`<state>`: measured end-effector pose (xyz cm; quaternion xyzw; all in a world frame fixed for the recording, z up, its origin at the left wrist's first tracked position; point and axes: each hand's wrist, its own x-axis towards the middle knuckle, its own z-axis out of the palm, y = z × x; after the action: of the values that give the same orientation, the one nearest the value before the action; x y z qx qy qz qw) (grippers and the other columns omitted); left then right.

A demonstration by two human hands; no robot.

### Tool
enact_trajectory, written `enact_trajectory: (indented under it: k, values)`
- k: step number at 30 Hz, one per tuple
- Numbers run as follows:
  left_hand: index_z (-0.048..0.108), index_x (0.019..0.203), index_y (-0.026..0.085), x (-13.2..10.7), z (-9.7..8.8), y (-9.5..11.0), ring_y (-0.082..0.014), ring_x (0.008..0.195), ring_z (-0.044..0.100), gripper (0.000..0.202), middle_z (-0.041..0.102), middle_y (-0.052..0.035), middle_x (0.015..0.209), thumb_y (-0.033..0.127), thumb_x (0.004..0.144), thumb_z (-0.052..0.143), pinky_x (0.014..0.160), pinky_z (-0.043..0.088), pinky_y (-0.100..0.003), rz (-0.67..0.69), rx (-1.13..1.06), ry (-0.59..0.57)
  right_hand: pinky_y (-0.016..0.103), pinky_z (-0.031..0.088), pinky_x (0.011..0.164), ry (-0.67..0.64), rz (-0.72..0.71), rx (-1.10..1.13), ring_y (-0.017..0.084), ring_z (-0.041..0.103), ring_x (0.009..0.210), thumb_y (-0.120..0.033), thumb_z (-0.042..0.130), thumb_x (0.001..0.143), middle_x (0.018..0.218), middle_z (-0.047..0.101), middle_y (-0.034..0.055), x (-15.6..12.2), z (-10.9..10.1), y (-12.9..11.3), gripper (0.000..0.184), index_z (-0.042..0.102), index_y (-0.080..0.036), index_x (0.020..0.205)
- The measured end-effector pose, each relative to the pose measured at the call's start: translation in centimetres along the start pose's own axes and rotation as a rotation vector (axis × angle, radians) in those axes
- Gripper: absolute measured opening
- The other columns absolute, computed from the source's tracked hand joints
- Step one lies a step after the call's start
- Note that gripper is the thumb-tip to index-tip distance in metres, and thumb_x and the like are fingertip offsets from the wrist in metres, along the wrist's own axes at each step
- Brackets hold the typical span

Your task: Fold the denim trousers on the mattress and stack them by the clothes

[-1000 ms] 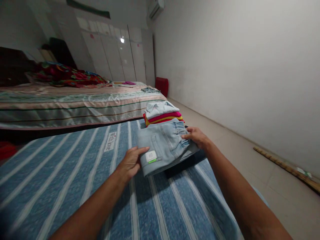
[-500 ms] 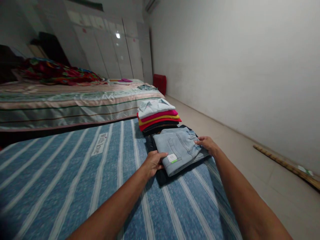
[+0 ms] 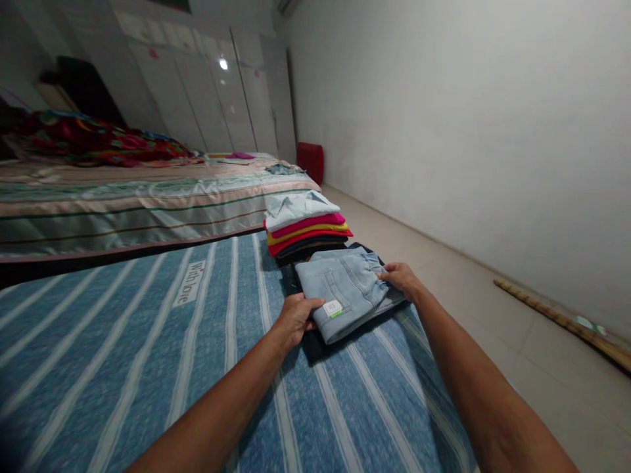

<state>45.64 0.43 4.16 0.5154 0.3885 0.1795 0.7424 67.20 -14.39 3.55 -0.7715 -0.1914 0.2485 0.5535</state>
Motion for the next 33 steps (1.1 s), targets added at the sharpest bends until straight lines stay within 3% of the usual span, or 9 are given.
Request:
enact_trajectory:
  k: [7, 10, 13, 15, 18, 19, 20, 24, 33]
  values:
    - [0.061, 0.084, 0.013, -0.1, -0.1, -0.6, -0.0173, 0.06, 0.063, 0.022, 0.067, -0.0065, 0.075, 0.012, 0.062, 0.065, 0.051, 0.052, -0.028, 0.051, -0.01, 0.006, 0.025, 0.047, 0.059, 0.062, -0.109, -0.12, 0.015, 0.061, 0.066, -0.041, 0.069, 0.059, 0.072, 0.068, 0.0018, -0.4, 0.4, 0.2, 0.035, 0.066, -0.015, 0.081]
    - [0.061, 0.083, 0.014, 0.0, -0.1, -0.8, -0.0185, 0.061, 0.064, 0.023, 0.068, -0.0071, 0.076, 0.013, 0.061, 0.067, 0.049, 0.051, -0.028, 0.056, -0.001, 0.011, 0.028, 0.047, 0.065, 0.17, -0.134, -0.26, 0.02, 0.062, 0.074, -0.039, 0.069, 0.06, 0.074, 0.068, 0.0045, -0.6, 0.4, 0.0, 0.032, 0.067, -0.015, 0.081]
    - [0.061, 0.084, 0.014, 0.2, -0.1, -1.0, -0.0205, 0.065, 0.064, 0.023, 0.068, -0.0078, 0.078, 0.013, 0.061, 0.067, 0.05, 0.051, -0.029, 0.05, 0.003, -0.001, 0.036, 0.043, 0.084, 0.307, -0.182, -0.4, 0.026, 0.058, 0.097, -0.034, 0.067, 0.065, 0.095, 0.068, 0.0097, -1.7, 1.1, -1.4, 0.036, 0.066, -0.017, 0.097]
    - [0.061, 0.084, 0.014, 0.3, -0.2, -1.0, -0.0208, 0.066, 0.065, 0.024, 0.068, -0.008, 0.077, 0.014, 0.062, 0.067, 0.051, 0.051, -0.029, 0.044, 0.005, -0.007, 0.039, 0.035, 0.096, 0.32, -0.302, -0.482, 0.027, 0.05, 0.112, -0.035, 0.061, 0.073, 0.115, 0.062, 0.0107, -3.0, 2.5, -2.7, 0.04, 0.062, -0.02, 0.109]
    - [0.062, 0.085, 0.014, 0.4, -0.2, -1.2, -0.0204, 0.066, 0.064, 0.025, 0.068, -0.0074, 0.075, 0.014, 0.061, 0.068, 0.052, 0.051, -0.028, 0.038, 0.01, -0.006, 0.042, 0.027, 0.103, 0.149, -0.644, -0.726, 0.027, 0.041, 0.123, -0.044, 0.051, 0.082, 0.13, 0.052, 0.0111, -4.9, 5.8, -4.0, 0.046, 0.056, -0.02, 0.121]
    - [0.063, 0.086, 0.014, 0.5, -0.3, -1.2, -0.0201, 0.066, 0.064, 0.025, 0.068, -0.0071, 0.074, 0.014, 0.061, 0.069, 0.052, 0.051, -0.028, 0.039, 0.012, -0.006, 0.044, 0.025, 0.104, 0.1, -0.698, -0.828, 0.029, 0.036, 0.127, -0.048, 0.05, 0.083, 0.134, 0.048, 0.0116, -5.4, 7.0, -4.1, 0.052, 0.052, -0.02, 0.126]
    - [0.063, 0.086, 0.013, 0.5, -0.3, -1.3, -0.0199, 0.066, 0.064, 0.026, 0.068, -0.0069, 0.073, 0.014, 0.061, 0.069, 0.053, 0.05, -0.027, 0.04, 0.014, -0.007, 0.048, 0.023, 0.105, 0.06, -0.708, -0.93, 0.031, 0.032, 0.13, -0.053, 0.047, 0.083, 0.138, 0.044, 0.012, -5.6, 8.0, -4.1, 0.057, 0.048, -0.02, 0.13]
    - [0.062, 0.084, 0.013, 0.3, -0.4, -1.5, -0.0189, 0.066, 0.064, 0.024, 0.068, -0.0072, 0.074, 0.017, 0.062, 0.071, 0.054, 0.051, -0.027, 0.045, 0.009, -0.018, 0.059, 0.015, 0.103, -0.019, -0.523, -1.195, 0.037, 0.018, 0.135, -0.063, 0.035, 0.085, 0.147, 0.031, 0.0119, -5.1, 10.4, -2.8, 0.066, 0.039, -0.022, 0.137]
    - [0.057, 0.082, 0.014, -1.9, -1.1, -2.3, -0.016, 0.069, 0.063, 0.018, 0.067, -0.0053, 0.075, 0.015, 0.067, 0.068, 0.056, 0.05, -0.022, 0.103, -0.028, -0.043, 0.057, 0.016, 0.104, -0.043, -0.484, -1.272, 0.035, 0.014, 0.137, -0.064, 0.029, 0.086, 0.15, 0.024, 0.0098, -4.6, 10.2, -1.9, 0.067, 0.034, -0.023, 0.14]
